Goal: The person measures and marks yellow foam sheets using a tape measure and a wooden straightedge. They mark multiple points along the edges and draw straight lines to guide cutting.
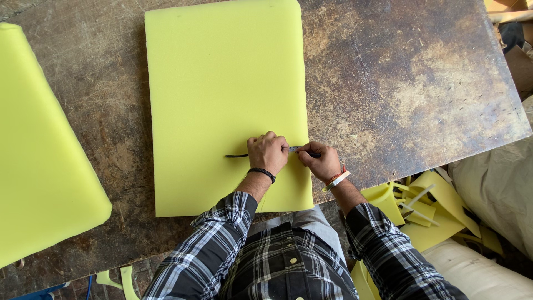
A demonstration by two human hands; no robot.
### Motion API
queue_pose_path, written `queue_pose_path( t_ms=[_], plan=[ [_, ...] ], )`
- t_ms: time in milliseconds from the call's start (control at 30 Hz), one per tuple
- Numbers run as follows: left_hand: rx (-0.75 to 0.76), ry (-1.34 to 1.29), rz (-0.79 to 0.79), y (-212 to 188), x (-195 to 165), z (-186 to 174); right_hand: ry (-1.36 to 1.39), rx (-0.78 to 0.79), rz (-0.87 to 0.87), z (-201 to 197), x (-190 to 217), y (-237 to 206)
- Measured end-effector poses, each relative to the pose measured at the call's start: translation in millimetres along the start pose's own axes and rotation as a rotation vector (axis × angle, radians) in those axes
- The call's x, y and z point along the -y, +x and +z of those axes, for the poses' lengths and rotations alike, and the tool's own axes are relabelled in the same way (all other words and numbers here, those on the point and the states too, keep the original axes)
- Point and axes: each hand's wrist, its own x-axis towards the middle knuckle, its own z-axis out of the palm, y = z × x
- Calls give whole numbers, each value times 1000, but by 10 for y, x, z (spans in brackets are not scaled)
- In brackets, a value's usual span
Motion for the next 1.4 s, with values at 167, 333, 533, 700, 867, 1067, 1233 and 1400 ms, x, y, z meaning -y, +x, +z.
queue_pose_path(
  t_ms=[167,333,533,700,867,1067,1233,1400],
  plan=[
    [25,-19,-6,13,14,-58,299,37,68,5,-54,60],
    [98,-108,-27,25,97,-147,1388,-159,201,-110,-34,-26],
    [126,-320,-95,344,416,-528,841,-326,192,-96,276,145],
    [106,-276,-32,1207,498,-906,678,-318,59,-10,722,852],
    [74,-195,-35,2297,477,-1102,532,-375,152,-276,1137,1975],
    [63,-93,-66,3562,603,-1030,404,-340,191,-447,1416,3271],
    [23,-34,-43,4228,640,-854,200,-352,185,-586,1470,3924],
    [-28,21,-33,4367,642,-668,62,-385,124,-542,1339,4136]
  ],
)
